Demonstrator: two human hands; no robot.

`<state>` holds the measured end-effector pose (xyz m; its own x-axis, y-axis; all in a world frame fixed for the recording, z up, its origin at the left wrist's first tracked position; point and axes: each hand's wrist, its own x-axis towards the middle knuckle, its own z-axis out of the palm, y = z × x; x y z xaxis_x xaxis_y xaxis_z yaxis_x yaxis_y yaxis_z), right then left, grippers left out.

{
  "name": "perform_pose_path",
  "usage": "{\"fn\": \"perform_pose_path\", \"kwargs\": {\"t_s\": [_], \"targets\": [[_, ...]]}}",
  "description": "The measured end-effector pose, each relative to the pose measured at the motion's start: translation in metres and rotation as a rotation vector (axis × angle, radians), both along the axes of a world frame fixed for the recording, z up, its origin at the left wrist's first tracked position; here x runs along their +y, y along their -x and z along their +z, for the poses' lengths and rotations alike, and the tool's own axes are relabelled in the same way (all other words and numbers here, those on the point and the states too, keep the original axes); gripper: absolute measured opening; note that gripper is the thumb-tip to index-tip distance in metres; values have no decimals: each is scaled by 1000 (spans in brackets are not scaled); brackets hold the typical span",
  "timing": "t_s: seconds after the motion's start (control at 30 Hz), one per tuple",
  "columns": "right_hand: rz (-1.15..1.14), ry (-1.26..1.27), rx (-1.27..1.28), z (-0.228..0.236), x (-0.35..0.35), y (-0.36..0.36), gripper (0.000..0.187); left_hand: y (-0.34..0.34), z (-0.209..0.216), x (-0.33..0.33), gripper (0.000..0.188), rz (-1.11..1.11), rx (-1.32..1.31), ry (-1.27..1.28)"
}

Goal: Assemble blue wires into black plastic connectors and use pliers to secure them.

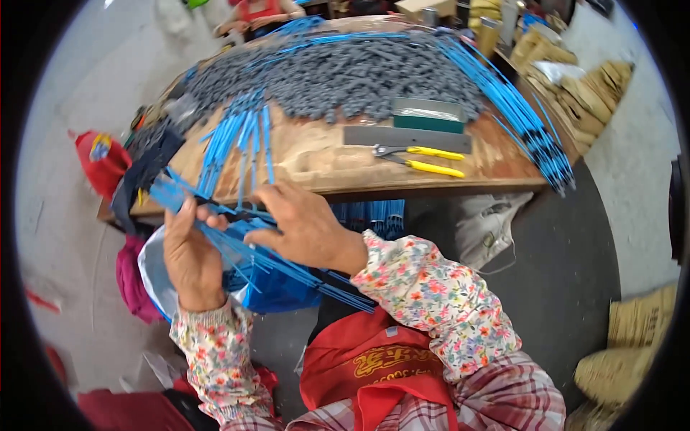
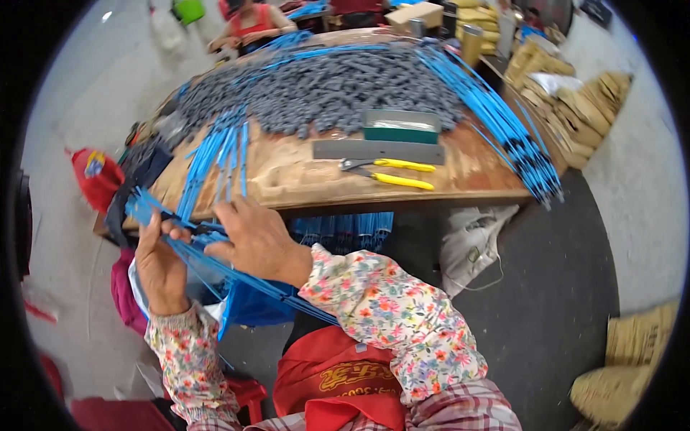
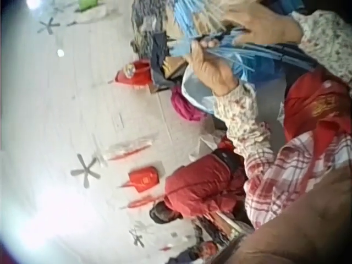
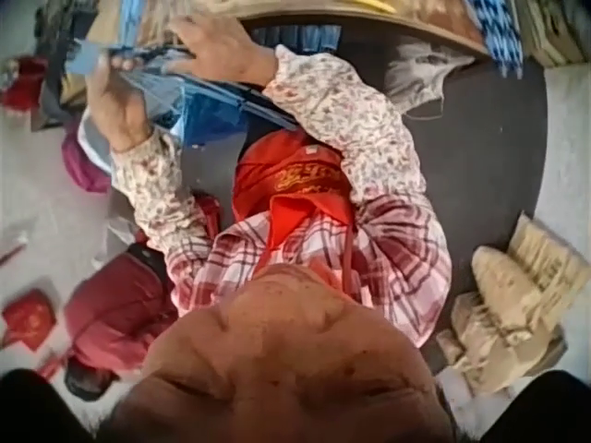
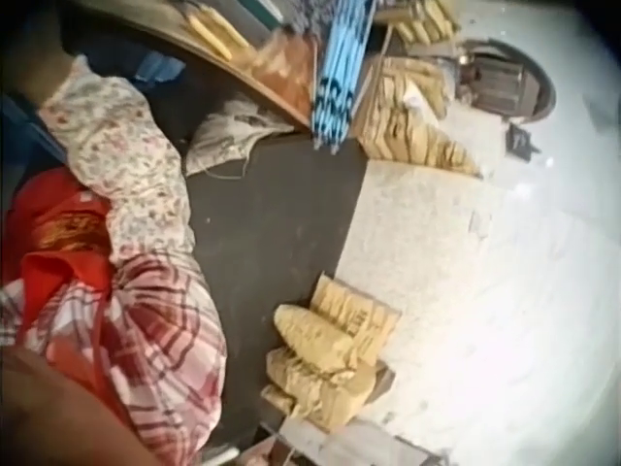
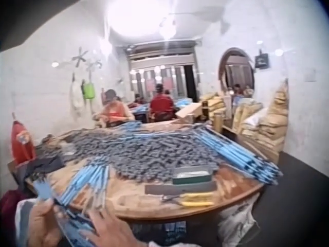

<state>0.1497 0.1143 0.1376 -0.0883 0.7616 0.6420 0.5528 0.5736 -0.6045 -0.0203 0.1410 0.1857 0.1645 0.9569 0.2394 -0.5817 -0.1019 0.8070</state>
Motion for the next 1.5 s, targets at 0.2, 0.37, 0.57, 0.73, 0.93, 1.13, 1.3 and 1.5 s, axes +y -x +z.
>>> {"fn": "perform_pose_path", "kwargs": {"t_s": [0.2,0.37,0.57,0.73,0.93,1.13,1.3,1.5], "targets": [[46,-139,-19,-6,-25,-31,84,-52,49,-48,20,174,89,142],[150,-2,171,1,-46,-59,87,-73,63,-54,20,-446,86,-205],[-21,-147,179,-2,-58,-98,78,-109,81,-74,22,-566,245,-350],[-178,-296,96,-13,-72,-127,69,-131,72,-92,23,-507,257,-339],[-32,-47,227,-58,-69,-126,64,-133,28,-89,23,-581,261,-320],[15,232,105,-99,-93,-124,65,-129,-35,-90,23,-399,244,-269],[5,602,-172,-102,-122,-138,60,-119,-72,-89,22,-356,275,-276],[-249,346,51,-61,-117,-159,40,-127,-81,-85,13,-399,302,-187]]}}
